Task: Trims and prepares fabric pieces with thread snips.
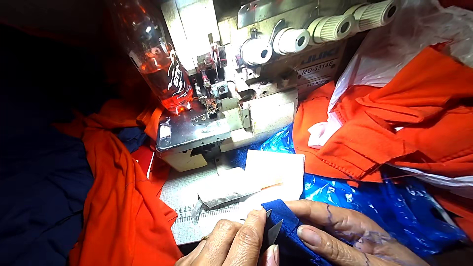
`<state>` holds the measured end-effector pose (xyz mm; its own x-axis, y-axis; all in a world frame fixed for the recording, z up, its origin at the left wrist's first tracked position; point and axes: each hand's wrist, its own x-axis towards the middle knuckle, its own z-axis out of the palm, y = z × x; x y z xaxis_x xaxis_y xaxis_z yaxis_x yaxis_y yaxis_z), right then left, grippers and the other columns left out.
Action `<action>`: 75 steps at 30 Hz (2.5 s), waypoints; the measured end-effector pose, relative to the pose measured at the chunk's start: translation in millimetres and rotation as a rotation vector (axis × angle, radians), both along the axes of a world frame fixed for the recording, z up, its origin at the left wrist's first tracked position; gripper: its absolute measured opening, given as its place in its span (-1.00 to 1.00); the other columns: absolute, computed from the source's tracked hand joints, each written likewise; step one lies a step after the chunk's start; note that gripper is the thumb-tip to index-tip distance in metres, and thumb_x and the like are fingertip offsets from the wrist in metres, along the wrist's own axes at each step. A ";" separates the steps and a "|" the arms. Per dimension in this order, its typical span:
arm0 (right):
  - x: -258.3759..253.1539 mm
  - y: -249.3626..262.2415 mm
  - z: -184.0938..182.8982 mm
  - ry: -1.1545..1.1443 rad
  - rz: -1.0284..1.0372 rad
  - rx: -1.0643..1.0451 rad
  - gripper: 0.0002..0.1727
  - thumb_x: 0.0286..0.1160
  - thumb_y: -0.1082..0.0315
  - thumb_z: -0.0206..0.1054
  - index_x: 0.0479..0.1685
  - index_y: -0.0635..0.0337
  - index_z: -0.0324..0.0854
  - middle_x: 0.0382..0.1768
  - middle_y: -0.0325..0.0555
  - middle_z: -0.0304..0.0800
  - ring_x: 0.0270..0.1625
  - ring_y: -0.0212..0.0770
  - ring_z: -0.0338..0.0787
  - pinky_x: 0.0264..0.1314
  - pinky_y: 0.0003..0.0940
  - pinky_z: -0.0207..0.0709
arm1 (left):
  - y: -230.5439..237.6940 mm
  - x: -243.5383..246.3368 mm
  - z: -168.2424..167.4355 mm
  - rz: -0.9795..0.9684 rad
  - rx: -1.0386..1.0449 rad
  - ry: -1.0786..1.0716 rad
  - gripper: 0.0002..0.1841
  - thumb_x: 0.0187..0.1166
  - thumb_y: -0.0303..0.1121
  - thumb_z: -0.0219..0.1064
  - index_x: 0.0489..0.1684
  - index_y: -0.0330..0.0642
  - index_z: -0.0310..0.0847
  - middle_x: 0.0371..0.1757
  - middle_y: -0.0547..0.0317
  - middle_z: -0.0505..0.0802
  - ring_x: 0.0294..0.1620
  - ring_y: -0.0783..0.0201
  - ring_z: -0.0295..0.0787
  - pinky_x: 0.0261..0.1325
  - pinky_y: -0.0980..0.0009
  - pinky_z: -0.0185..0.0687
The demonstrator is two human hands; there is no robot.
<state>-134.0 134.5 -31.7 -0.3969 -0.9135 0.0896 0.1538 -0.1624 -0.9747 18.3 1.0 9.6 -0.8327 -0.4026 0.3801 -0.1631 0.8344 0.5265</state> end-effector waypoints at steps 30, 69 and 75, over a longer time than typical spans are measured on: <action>-13.5 -24.8 5.3 -0.339 -0.002 -0.085 -0.62 0.68 0.56 0.05 0.16 0.03 0.74 0.02 -0.48 0.89 0.07 -0.58 0.81 0.21 -0.57 0.69 | -21.3 -20.2 -8.4 -0.043 0.097 0.144 -0.72 0.51 -0.46 0.36 0.02 -0.51 0.83 -0.33 -0.08 0.85 -0.39 0.46 0.65 -0.23 0.69 0.53; -12.8 -18.7 7.2 -0.311 0.062 -0.092 -0.66 0.72 0.47 0.11 0.20 -0.05 0.75 0.03 -0.55 0.88 0.08 -0.63 0.80 0.18 -0.62 0.67 | -15.4 -20.6 -11.7 -0.018 0.077 0.217 -0.76 0.50 -0.46 0.35 -0.14 -0.53 0.84 -0.38 -0.12 0.88 -0.39 0.42 0.73 -0.21 0.67 0.59; -10.5 -18.6 6.7 -0.326 0.071 -0.090 -0.67 0.71 0.48 0.12 0.20 -0.02 0.74 0.01 -0.55 0.88 0.05 -0.63 0.80 0.15 -0.61 0.69 | -14.5 -18.2 -12.2 0.011 0.069 0.237 -0.75 0.51 -0.46 0.33 -0.11 -0.54 0.80 -0.37 -0.06 0.86 -0.34 0.53 0.68 -0.15 0.75 0.54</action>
